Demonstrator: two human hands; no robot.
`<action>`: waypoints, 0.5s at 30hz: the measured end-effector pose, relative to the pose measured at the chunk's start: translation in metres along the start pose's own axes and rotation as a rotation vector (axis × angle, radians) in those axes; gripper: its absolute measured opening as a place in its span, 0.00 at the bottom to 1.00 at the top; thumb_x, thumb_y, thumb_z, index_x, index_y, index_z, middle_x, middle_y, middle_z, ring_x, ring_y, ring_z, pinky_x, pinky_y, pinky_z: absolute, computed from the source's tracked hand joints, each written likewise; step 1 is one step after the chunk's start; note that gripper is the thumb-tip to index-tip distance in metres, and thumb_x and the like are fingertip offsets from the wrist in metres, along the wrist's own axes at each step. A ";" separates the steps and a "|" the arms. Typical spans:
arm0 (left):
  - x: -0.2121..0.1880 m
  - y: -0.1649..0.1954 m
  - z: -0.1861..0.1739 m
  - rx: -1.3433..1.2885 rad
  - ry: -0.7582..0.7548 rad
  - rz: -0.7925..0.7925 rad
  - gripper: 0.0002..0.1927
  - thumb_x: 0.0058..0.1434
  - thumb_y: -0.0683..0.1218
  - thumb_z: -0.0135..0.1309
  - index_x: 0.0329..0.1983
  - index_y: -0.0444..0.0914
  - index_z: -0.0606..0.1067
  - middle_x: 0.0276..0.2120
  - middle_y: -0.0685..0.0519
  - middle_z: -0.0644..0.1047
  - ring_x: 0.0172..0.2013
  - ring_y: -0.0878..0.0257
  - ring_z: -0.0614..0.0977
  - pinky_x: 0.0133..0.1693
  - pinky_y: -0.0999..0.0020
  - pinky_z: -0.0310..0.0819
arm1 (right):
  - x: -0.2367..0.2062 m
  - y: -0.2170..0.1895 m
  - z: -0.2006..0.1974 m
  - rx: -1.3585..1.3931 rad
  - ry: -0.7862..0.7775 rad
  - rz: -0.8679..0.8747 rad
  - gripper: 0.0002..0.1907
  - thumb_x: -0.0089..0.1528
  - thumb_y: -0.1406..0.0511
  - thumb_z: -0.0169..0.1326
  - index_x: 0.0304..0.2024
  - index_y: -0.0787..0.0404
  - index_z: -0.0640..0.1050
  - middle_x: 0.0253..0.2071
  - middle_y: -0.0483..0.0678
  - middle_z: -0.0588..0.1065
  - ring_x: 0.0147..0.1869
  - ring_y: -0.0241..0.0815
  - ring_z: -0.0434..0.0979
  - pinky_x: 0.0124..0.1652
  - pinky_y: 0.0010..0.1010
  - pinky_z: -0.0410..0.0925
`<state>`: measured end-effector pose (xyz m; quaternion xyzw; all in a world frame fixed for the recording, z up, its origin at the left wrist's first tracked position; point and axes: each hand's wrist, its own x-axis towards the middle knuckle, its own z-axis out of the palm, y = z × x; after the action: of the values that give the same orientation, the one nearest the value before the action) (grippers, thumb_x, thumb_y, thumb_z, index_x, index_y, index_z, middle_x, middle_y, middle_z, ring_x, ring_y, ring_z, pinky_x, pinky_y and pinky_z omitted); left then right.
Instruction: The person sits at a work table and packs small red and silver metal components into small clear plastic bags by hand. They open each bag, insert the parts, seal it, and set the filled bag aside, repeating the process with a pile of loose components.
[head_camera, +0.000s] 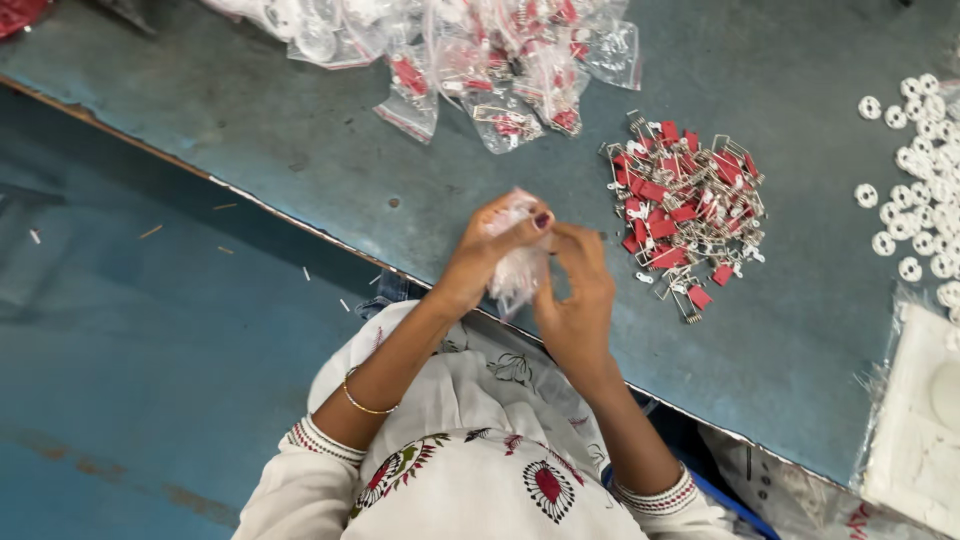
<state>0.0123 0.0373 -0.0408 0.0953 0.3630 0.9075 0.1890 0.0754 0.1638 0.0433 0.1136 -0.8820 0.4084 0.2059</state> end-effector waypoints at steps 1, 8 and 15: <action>0.001 0.000 -0.006 -0.045 0.062 0.006 0.14 0.69 0.44 0.59 0.53 0.34 0.71 0.45 0.51 0.75 0.41 0.68 0.79 0.44 0.70 0.76 | 0.003 -0.002 -0.001 0.036 -0.085 -0.054 0.14 0.59 0.76 0.55 0.48 0.68 0.76 0.54 0.55 0.75 0.59 0.52 0.75 0.57 0.39 0.68; -0.015 0.047 -0.059 -0.202 0.084 0.127 0.08 0.67 0.44 0.54 0.42 0.36 0.67 0.59 0.39 0.76 0.54 0.48 0.83 0.49 0.54 0.84 | 0.061 0.030 0.009 0.076 -0.332 -0.069 0.12 0.65 0.70 0.57 0.52 0.60 0.79 0.58 0.51 0.77 0.63 0.51 0.78 0.61 0.38 0.70; -0.030 0.067 -0.087 -0.098 0.155 0.148 0.10 0.68 0.39 0.55 0.47 0.42 0.68 0.45 0.41 0.76 0.37 0.56 0.83 0.28 0.66 0.76 | 0.115 0.089 0.088 -0.364 -0.195 -0.395 0.25 0.56 0.65 0.65 0.52 0.68 0.73 0.54 0.61 0.72 0.58 0.62 0.70 0.55 0.49 0.64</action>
<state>-0.0060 -0.0739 -0.0581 0.0419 0.3236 0.9403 0.0970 -0.0836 0.1495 -0.0150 0.2831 -0.9173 0.1824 0.2126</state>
